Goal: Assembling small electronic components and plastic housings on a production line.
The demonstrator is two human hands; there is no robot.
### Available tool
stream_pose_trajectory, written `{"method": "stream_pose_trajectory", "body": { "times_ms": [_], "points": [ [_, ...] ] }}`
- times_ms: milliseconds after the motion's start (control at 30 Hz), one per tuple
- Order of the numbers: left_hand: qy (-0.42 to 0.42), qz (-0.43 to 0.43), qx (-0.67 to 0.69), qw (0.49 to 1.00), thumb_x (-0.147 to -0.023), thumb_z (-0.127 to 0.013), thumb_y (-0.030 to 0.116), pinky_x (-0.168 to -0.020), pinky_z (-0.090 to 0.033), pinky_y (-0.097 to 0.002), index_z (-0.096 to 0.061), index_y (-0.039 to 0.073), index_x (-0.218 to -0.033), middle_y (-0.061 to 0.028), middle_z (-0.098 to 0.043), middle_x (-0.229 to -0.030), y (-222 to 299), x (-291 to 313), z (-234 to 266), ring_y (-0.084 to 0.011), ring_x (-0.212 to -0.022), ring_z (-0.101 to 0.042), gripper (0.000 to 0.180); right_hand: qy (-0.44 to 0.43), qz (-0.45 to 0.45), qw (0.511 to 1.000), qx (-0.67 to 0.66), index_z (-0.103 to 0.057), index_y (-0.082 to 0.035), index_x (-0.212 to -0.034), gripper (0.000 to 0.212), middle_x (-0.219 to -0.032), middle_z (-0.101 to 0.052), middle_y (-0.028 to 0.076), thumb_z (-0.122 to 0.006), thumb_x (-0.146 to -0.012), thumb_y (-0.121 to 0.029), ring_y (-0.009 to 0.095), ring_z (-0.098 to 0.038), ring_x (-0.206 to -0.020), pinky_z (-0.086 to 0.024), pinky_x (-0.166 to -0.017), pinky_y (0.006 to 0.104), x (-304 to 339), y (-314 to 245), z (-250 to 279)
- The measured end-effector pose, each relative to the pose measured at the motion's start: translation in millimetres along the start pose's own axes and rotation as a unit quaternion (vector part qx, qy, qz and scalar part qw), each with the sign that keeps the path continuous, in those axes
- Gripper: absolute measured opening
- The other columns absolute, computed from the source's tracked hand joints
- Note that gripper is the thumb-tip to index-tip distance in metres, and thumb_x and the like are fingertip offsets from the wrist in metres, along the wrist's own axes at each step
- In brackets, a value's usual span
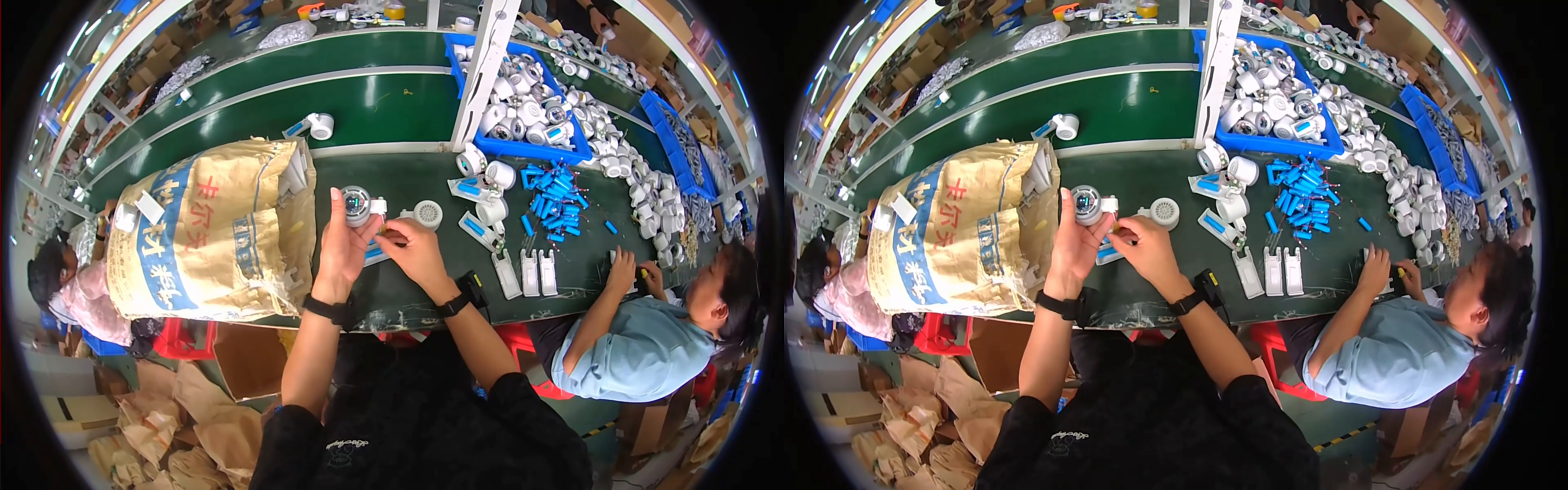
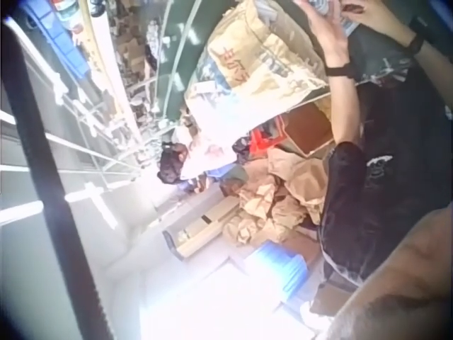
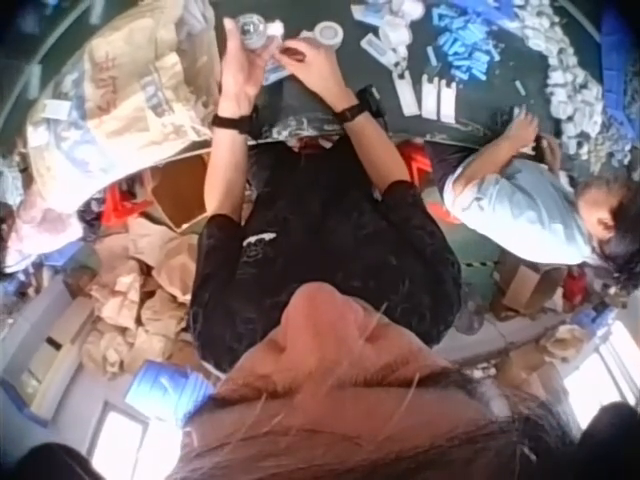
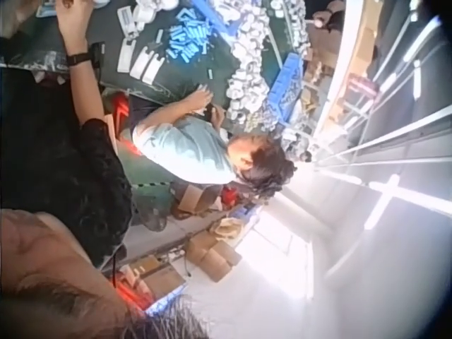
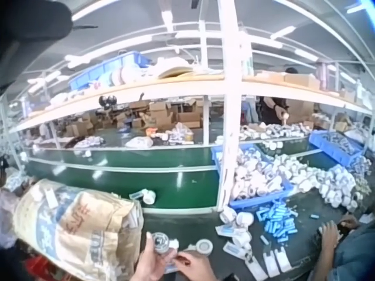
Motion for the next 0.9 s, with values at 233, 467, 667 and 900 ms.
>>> {"method": "stream_pose_trajectory", "body": {
  "times_ms": [233,467,667,900],
  "points": [
    [-0.006,-0.02,-0.023,1.0,-0.1,-0.054,0.058,-0.093,-0.059,-0.0365,-0.06,-0.001,-0.117,-0.0147,-0.07,-0.111,1.5,4.1,-6.8,-0.0237,-0.101,-0.07,0.062,0.009,0.026,1.0,-0.008,-0.07,0.005,-0.11,0.026,-0.098,-0.072,0.014,-0.076,-0.086,-0.004,0.019,-0.073,-0.085,-0.06,-0.075,0.028,2.1,4.9,4.2],
    [-0.017,-0.006,-0.024,1.0,-0.1,-0.053,0.059,-0.094,-0.059,-0.0366,-0.059,0.0,-0.121,-0.0157,-0.069,-0.117,-1.6,-1.4,-3.5,-0.0247,-0.104,-0.07,0.063,0.023,0.052,0.998,0.04,-0.07,0.005,-0.11,0.026,-0.098,-0.073,0.013,-0.076,-0.087,-0.005,0.018,-0.074,-0.084,-0.06,-0.076,0.0277,1.3,-2.2,8.9],
    [-0.038,0.002,-0.031,0.999,-0.1,-0.054,0.057,-0.09,-0.06,-0.0353,-0.059,0.001,-0.12,-0.0138,-0.07,-0.113,1.4,-6.0,-6.6,-0.0231,-0.099,-0.071,0.059,0.011,0.025,0.999,0.02,-0.072,0.004,-0.108,0.024,-0.095,-0.075,0.011,-0.078,-0.087,-0.006,0.012,-0.071,-0.081,-0.057,-0.073,0.0244,-2.5,1.2,14.3],
    [-0.057,0.007,-0.039,0.998,-0.1,-0.055,0.057,-0.09,-0.06,-0.0373,-0.06,0.002,-0.119,-0.0121,-0.069,-0.113,2.1,-9.9,-6.6,-0.0232,-0.098,-0.07,0.059,0.007,0.032,0.998,0.051,-0.072,0.005,-0.108,0.024,-0.095,-0.075,0.01,-0.078,-0.087,-0.008,0.011,-0.071,-0.08,-0.056,-0.071,0.0241,-2.3,-1.8,15.1]
  ]
}}
Point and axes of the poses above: each hand's wrist, its own x-axis away from the middle knuckle, its own z-axis out of the back of the hand, y = z × x, the point moved 7 cm from there along -x, towards the middle knuckle
